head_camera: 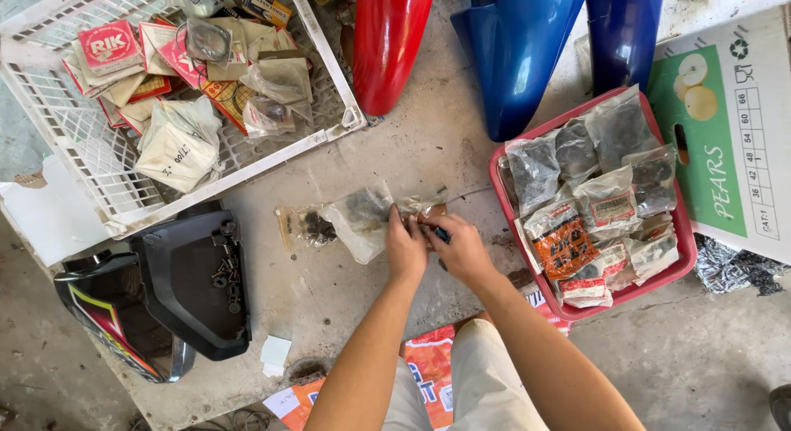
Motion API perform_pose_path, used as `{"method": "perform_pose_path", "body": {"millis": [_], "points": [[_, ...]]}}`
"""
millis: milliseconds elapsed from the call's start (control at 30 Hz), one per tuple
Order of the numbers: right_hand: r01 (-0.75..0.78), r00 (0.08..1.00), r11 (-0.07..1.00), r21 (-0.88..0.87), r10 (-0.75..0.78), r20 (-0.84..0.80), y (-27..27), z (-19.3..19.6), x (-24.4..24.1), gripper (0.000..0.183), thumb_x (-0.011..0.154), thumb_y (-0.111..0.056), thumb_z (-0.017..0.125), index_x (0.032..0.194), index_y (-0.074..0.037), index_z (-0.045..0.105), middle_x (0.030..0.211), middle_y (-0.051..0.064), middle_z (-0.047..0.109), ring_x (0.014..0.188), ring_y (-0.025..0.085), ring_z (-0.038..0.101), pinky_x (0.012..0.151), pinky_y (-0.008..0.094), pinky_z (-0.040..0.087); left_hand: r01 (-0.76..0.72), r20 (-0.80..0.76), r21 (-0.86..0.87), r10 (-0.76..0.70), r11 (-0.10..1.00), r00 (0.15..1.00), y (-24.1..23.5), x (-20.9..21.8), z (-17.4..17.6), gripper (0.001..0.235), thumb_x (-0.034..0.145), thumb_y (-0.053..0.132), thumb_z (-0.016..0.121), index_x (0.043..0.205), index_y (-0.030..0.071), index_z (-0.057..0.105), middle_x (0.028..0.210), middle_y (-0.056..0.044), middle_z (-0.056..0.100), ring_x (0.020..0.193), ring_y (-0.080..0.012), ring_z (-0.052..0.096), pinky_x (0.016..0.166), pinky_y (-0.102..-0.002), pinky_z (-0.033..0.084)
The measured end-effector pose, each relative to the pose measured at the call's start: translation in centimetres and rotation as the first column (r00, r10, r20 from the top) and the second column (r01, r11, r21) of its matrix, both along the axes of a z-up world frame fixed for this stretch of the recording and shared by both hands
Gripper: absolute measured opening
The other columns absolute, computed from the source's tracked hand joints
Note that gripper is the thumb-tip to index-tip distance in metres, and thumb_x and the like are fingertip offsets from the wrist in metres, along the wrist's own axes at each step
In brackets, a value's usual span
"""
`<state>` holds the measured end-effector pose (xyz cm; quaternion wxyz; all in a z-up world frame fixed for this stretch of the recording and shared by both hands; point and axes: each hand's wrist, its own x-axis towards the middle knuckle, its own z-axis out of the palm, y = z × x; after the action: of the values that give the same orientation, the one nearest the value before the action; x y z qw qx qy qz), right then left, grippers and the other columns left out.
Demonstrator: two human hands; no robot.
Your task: The person cleans small mechanical parts inside a plastic bag using a cloth. They repeatedly rub the bag's exterior to wipe the contents, then open the bag to inspect the parts before continuing to clean them.
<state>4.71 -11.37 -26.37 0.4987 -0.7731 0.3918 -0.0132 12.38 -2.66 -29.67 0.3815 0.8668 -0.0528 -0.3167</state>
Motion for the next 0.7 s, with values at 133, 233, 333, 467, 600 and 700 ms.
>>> {"method": "perform_pose_path", "body": {"millis": [133, 233, 333, 467, 600, 700], "points": [[0.112, 0.993, 0.993, -0.035, -0.114, -0.037, -0.7, 0.8, 0.2, 0.022, 0.092, -0.012, 0.069, 0.112, -0.016, 0.077, 0.102, 0.013, 0.076, 0.105, 0.033, 0.072, 0.093, 0.044, 0.057, 0.006, -0.070, 0.009, -0.005, 1.000, 0.998, 1.4, 0.2, -1.2, 0.053, 0.104, 0.019, 0.050, 0.152, -0.003, 0.043, 0.140, -0.031, 0.058, 0.128, -0.0436, 0.059, 0.102, -0.047, 0.055], [0.163, 0.966, 0.975, -0.149, -0.188, -0.176, -2.2, -1.7, -0.4, 0.020, 0.096, -0.016, 0.065, 0.114, -0.015, 0.074, 0.102, 0.011, 0.072, 0.103, 0.032, 0.071, 0.091, 0.044, 0.057, 0.009, -0.042, -0.004, -0.010, 1.000, 0.999, 1.3, 0.1, -0.2, 0.053, 0.102, 0.017, 0.054, 0.150, -0.004, 0.045, 0.137, -0.035, 0.058, 0.125, -0.0473, 0.059, 0.101, -0.050, 0.055], [0.143, 0.959, 0.972, -0.188, -0.183, -0.218, -3.2, -4.1, 0.3, 0.022, 0.095, -0.017, 0.065, 0.116, -0.014, 0.072, 0.104, 0.013, 0.070, 0.104, 0.035, 0.070, 0.090, 0.047, 0.058, -0.012, -0.061, -0.012, 0.011, 1.000, 0.998, 1.4, 0.4, 0.2, 0.054, 0.102, 0.018, 0.053, 0.152, -0.001, 0.043, 0.135, -0.033, 0.060, 0.123, -0.0454, 0.062, 0.099, -0.048, 0.058], [-0.109, 0.940, 0.960, -0.259, 0.014, -0.342, -3.5, -10.3, 0.1, 0.024, 0.097, -0.026, 0.067, 0.121, -0.024, 0.068, 0.110, 0.005, 0.062, 0.100, 0.030, 0.071, 0.085, 0.045, 0.061, -0.022, -0.180, -0.012, 0.020, 1.000, 0.984, 1.9, 1.4, 1.3, 0.059, 0.102, 0.022, 0.055, 0.156, 0.005, 0.039, 0.137, -0.032, 0.059, 0.127, -0.0437, 0.060, 0.103, -0.049, 0.056], [-0.153, 0.918, 0.902, -0.405, -0.023, -0.397, -2.9, -20.0, -3.1, 0.011, 0.097, -0.028, 0.068, 0.108, -0.024, 0.069, 0.096, 0.001, 0.064, 0.094, 0.021, 0.073, 0.078, 0.034, 0.061, -0.043, -0.231, -0.058, 0.029, 0.997, 0.972, 2.2, 2.4, 2.5, 0.060, 0.100, 0.021, 0.060, 0.155, 0.004, 0.042, 0.136, -0.037, 0.058, 0.131, -0.0476, 0.055, 0.108, -0.052, 0.051], [0.135, 0.965, 0.981, -0.141, -0.162, -0.205, -2.7, -2.9, 1.0, 0.015, 0.099, -0.022, 0.066, 0.111, -0.014, 0.070, 0.098, 0.014, 0.073, 0.101, 0.037, 0.071, 0.085, 0.050, 0.057, -0.081, -0.245, -0.082, 0.059, 0.993, 0.968, 2.9, 2.2, 0.8, 0.059, 0.100, 0.020, 0.060, 0.154, 0.005, 0.043, 0.134, -0.036, 0.061, 0.133, -0.0454, 0.054, 0.109, -0.050, 0.050]]}}
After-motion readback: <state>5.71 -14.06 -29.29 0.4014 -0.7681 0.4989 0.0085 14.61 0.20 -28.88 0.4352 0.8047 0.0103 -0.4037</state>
